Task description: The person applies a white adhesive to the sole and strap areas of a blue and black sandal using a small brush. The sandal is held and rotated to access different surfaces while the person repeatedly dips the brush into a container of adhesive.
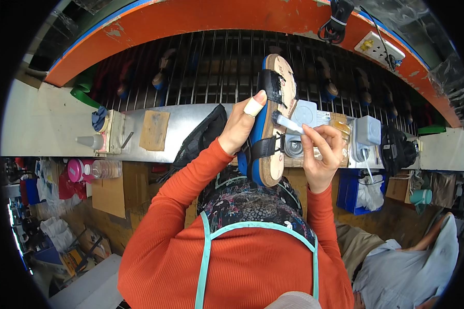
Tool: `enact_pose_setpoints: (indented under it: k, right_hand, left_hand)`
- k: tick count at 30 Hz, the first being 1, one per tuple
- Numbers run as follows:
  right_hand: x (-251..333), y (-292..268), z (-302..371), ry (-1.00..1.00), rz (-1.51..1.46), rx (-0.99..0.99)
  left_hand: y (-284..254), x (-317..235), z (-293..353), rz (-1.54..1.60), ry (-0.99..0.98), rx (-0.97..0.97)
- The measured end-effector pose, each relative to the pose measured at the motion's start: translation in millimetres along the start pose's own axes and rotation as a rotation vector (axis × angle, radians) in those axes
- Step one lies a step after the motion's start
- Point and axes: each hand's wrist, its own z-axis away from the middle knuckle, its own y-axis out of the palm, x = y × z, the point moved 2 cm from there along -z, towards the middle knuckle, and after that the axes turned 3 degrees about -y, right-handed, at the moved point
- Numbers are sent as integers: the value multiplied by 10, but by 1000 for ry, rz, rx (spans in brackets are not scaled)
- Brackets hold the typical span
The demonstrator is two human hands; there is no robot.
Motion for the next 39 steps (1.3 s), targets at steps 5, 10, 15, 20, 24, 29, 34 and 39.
enact_pose_setpoints:
  k: [5,10,15,20,24,29,34,39]
  right_hand:
    - [17,-53,4,-7,-11,58]
    - [-17,-157,-57,35,-81,210]
    - [-50,-161,-64,42,-175,267]
    - [-23,-169,-29,18,-126,278]
    - [32,-209,-44,-24,-76,299]
    - [-54,-208,-189,-85,-272,248]
    - [-140,-72,-67,172,-250,97]
    - [-16,-251,178,306,-392,296]
  left_hand:
    - [36,-70,-28,36,2,-51]
    - [23,-134,-81,19,22,-38]
    - [-29,-146,-130,-40,39,-27]
    - [-47,-172,-154,-26,45,-37]
    - [-40,-181,-151,19,-8,-41]
    - [6,-154,-139,87,-79,43]
    - [26,-61,-65,96,-46,63]
    - [-107,62,-87,72,-47,-135]
